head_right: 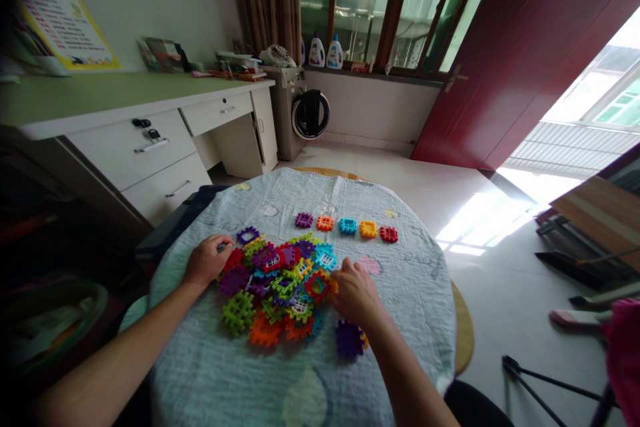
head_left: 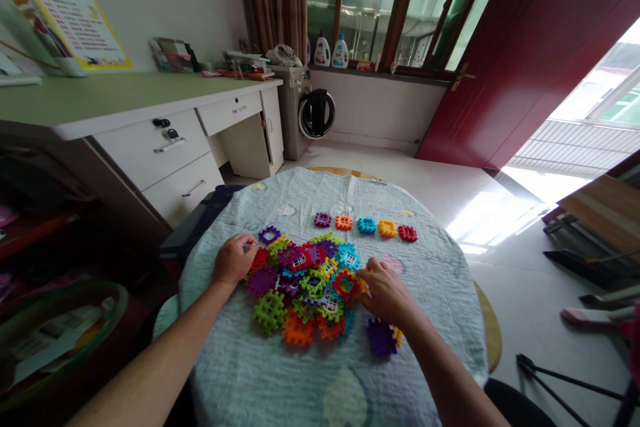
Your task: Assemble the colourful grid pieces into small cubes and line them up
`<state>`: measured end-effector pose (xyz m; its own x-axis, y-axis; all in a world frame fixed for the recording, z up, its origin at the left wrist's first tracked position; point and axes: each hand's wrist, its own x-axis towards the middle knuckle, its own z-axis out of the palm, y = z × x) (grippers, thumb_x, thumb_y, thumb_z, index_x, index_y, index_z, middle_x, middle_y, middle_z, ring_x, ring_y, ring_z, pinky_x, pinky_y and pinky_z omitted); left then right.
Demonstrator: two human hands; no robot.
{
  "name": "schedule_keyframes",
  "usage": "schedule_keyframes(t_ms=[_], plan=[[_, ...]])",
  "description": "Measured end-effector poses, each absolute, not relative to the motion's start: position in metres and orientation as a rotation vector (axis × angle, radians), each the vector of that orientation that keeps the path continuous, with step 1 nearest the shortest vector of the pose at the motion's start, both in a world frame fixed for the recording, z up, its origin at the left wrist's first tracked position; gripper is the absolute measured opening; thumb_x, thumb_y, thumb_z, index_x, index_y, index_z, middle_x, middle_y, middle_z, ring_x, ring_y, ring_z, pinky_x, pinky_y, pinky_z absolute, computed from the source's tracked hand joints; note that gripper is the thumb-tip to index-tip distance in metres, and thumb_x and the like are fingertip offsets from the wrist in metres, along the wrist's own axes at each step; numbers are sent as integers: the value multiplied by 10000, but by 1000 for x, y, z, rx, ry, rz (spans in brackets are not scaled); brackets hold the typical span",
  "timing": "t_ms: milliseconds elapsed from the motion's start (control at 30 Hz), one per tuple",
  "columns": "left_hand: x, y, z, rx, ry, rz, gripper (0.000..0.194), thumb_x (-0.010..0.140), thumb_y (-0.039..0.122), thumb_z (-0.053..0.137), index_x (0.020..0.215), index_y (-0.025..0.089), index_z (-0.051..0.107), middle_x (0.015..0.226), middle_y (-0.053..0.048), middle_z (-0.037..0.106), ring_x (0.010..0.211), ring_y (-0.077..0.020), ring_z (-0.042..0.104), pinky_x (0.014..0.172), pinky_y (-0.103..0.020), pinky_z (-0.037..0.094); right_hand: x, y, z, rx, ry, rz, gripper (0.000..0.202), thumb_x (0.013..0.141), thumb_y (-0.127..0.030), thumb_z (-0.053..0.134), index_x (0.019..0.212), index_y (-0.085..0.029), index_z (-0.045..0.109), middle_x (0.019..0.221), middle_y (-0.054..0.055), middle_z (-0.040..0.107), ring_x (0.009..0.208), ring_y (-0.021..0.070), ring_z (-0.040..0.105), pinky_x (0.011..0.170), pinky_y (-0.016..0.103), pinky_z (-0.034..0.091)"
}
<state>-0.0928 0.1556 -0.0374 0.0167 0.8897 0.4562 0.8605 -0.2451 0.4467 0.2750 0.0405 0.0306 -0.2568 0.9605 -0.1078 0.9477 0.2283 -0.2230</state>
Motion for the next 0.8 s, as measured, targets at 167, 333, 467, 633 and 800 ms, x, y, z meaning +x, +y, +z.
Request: schedule_keyframes(t_ms=[167,333,467,633,800], plan=[[-93,155,-37,2200,1911,1032,187,774,295,443,717,207,598,840,-73,691,846,-225,636,851,-330,483,281,45,26,-1855,-2340,489,309,821,-220,541,1107,-237,656,1021,72,549,917,185,537,815,287,374],[-92,154,-36,2198,1916,1054,176,770,286,448,706,211,593,832,-67,690,837,-218,635,845,-320,485,284,49,21,-1899,-2280,344,313,784,-195,584,1095,-218,611,971,69,552,917,208,525,812,306,371],[-91,154,-36,2197,1916,1060,173,772,285,451,698,213,590,827,-65,689,834,-219,633,846,-323,488,284,52,19,-1857,-2173,215,179,809,-221,574,988,-216,580,953,60,552,921,211,511,827,317,377],[-92,155,-37,2202,1915,1052,171,773,285,454,706,211,593,830,-67,685,838,-220,633,845,-321,487,289,56,19,-1781,-2028,175,77,860,-236,519,820,-217,581,903,57,577,888,204,522,836,336,398],[-93,156,-40,2198,1915,1055,177,777,289,456,722,207,603,848,-70,691,848,-221,636,847,-321,488,301,58,22,-1660,-1836,642,158,827,-336,537,780,-202,607,835,31,624,765,163,572,752,310,452]])
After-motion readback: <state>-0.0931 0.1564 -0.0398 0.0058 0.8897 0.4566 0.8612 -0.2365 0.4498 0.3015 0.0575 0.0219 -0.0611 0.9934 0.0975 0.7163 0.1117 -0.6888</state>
